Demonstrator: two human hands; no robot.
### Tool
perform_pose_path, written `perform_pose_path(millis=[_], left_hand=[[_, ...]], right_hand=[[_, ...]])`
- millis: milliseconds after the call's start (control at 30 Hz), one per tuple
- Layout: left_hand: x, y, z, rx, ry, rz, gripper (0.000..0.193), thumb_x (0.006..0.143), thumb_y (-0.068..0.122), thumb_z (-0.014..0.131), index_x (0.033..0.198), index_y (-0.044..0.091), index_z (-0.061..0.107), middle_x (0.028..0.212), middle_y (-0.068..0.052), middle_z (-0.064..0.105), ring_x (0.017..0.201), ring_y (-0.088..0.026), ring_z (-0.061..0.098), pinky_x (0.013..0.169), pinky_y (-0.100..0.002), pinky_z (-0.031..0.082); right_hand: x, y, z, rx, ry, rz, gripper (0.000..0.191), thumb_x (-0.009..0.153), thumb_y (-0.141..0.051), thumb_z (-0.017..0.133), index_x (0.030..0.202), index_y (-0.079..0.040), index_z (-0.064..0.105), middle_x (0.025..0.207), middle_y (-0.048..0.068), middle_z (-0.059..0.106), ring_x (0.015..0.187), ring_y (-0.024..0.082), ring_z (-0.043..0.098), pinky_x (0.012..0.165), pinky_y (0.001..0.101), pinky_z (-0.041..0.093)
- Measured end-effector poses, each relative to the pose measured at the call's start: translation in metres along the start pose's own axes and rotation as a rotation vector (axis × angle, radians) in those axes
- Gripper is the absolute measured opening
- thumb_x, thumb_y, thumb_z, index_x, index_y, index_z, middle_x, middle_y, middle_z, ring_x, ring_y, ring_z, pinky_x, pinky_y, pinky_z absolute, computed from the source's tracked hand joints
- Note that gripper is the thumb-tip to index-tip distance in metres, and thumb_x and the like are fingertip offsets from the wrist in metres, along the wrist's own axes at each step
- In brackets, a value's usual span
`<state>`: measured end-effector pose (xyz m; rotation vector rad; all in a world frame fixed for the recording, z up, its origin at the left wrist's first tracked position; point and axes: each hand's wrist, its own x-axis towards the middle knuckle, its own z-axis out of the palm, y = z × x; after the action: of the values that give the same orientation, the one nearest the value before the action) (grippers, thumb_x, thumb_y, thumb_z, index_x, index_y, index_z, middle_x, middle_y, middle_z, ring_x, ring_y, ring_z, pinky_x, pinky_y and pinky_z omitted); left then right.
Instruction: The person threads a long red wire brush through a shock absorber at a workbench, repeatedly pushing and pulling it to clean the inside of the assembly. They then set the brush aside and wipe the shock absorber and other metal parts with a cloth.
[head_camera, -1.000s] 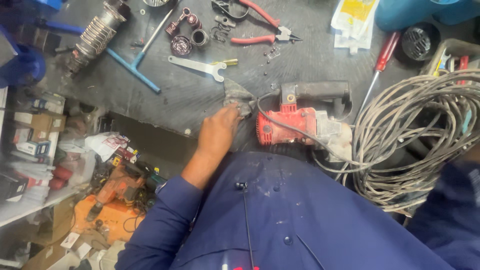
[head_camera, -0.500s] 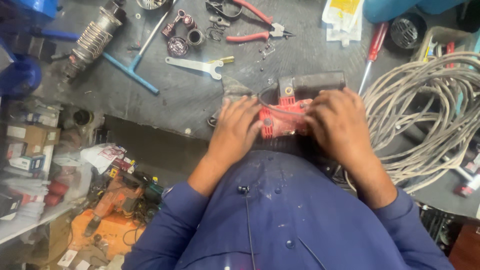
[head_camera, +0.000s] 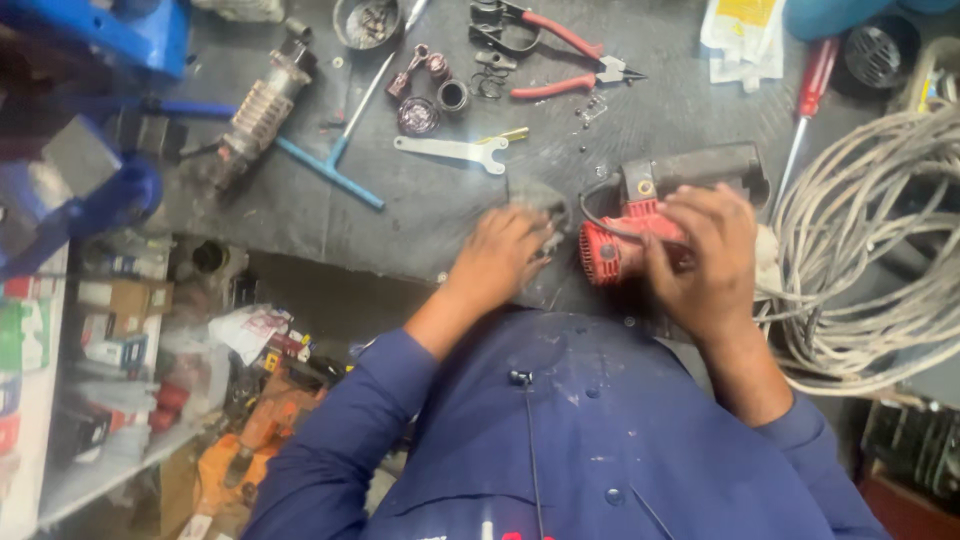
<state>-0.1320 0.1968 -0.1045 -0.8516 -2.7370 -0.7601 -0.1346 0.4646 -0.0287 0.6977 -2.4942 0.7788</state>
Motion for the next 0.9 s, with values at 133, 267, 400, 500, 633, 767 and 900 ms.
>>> perform_pose_path(millis=[133, 267, 400, 500, 633, 767, 900], left_hand=[[-0.010, -0.036, -0.036, -0.146, -0.336, 0.143, 0.036, 0.084, 0.019, 0.076, 0.119, 0.012, 0.071, 0.114, -0.006, 0.067, 0.114, -0.028, 0.061, 0.102, -0.040, 0.048], [-0.006, -0.075, -0.077, -0.410, -0.271, 0.087, 0.030, 0.090, 0.018, 0.074, 0.119, 0.013, 0.072, 0.119, -0.007, 0.071, 0.107, -0.029, 0.062, 0.098, -0.041, 0.049], [0.009, -0.078, -0.063, -0.344, 0.000, 0.016, 0.037, 0.094, 0.019, 0.072, 0.127, 0.005, 0.064, 0.138, -0.014, 0.063, 0.130, -0.032, 0.058, 0.112, -0.042, 0.045], [0.008, -0.064, -0.033, -0.159, -0.056, 0.256, 0.046, 0.091, 0.019, 0.068, 0.133, 0.002, 0.061, 0.146, -0.017, 0.057, 0.139, -0.035, 0.052, 0.118, -0.046, 0.037], [-0.013, -0.075, -0.030, -0.158, -0.266, 0.416, 0.045, 0.095, 0.013, 0.059, 0.139, 0.006, 0.061, 0.151, -0.011, 0.058, 0.143, -0.027, 0.052, 0.122, -0.043, 0.037], [-0.028, -0.119, -0.070, -0.418, -0.603, 0.329, 0.037, 0.098, 0.020, 0.061, 0.133, 0.008, 0.065, 0.140, -0.013, 0.064, 0.132, -0.030, 0.058, 0.110, -0.043, 0.046], [-0.026, -0.143, -0.103, -0.686, -0.715, -0.192, 0.042, 0.102, 0.033, 0.059, 0.136, 0.010, 0.068, 0.121, -0.014, 0.072, 0.110, -0.029, 0.069, 0.096, -0.042, 0.053]], right_hand=[[0.000, -0.027, 0.005, 0.013, 0.040, 0.074, 0.036, 0.086, 0.002, 0.078, 0.117, -0.004, 0.061, 0.119, 0.014, 0.064, 0.118, 0.036, 0.063, 0.108, 0.0504, 0.048], [-0.006, -0.051, 0.017, -0.011, 0.104, 0.215, 0.033, 0.090, 0.003, 0.079, 0.118, -0.003, 0.062, 0.117, 0.015, 0.064, 0.113, 0.036, 0.064, 0.101, 0.0436, 0.052], [-0.009, -0.076, 0.038, 0.001, 0.213, 0.354, 0.032, 0.094, 0.003, 0.080, 0.121, -0.003, 0.063, 0.116, 0.016, 0.065, 0.108, 0.033, 0.065, 0.096, 0.0404, 0.053], [-0.008, -0.092, 0.049, 0.025, 0.214, 0.424, 0.029, 0.095, 0.004, 0.079, 0.119, -0.003, 0.063, 0.115, 0.015, 0.067, 0.101, 0.028, 0.067, 0.093, 0.0386, 0.053], [-0.010, -0.115, 0.055, -0.044, 0.170, 0.353, 0.030, 0.091, 0.003, 0.078, 0.117, -0.004, 0.064, 0.116, 0.015, 0.066, 0.108, 0.033, 0.066, 0.095, 0.0408, 0.054], [-0.018, -0.143, 0.067, 0.018, 0.141, 0.393, 0.028, 0.090, 0.003, 0.076, 0.116, -0.004, 0.065, 0.115, 0.014, 0.068, 0.108, 0.032, 0.067, 0.095, 0.0398, 0.054], [-0.014, -0.166, 0.077, 0.143, 0.115, 0.447, 0.029, 0.093, -0.002, 0.075, 0.120, -0.005, 0.065, 0.121, 0.012, 0.068, 0.114, 0.029, 0.067, 0.099, 0.0383, 0.056]])
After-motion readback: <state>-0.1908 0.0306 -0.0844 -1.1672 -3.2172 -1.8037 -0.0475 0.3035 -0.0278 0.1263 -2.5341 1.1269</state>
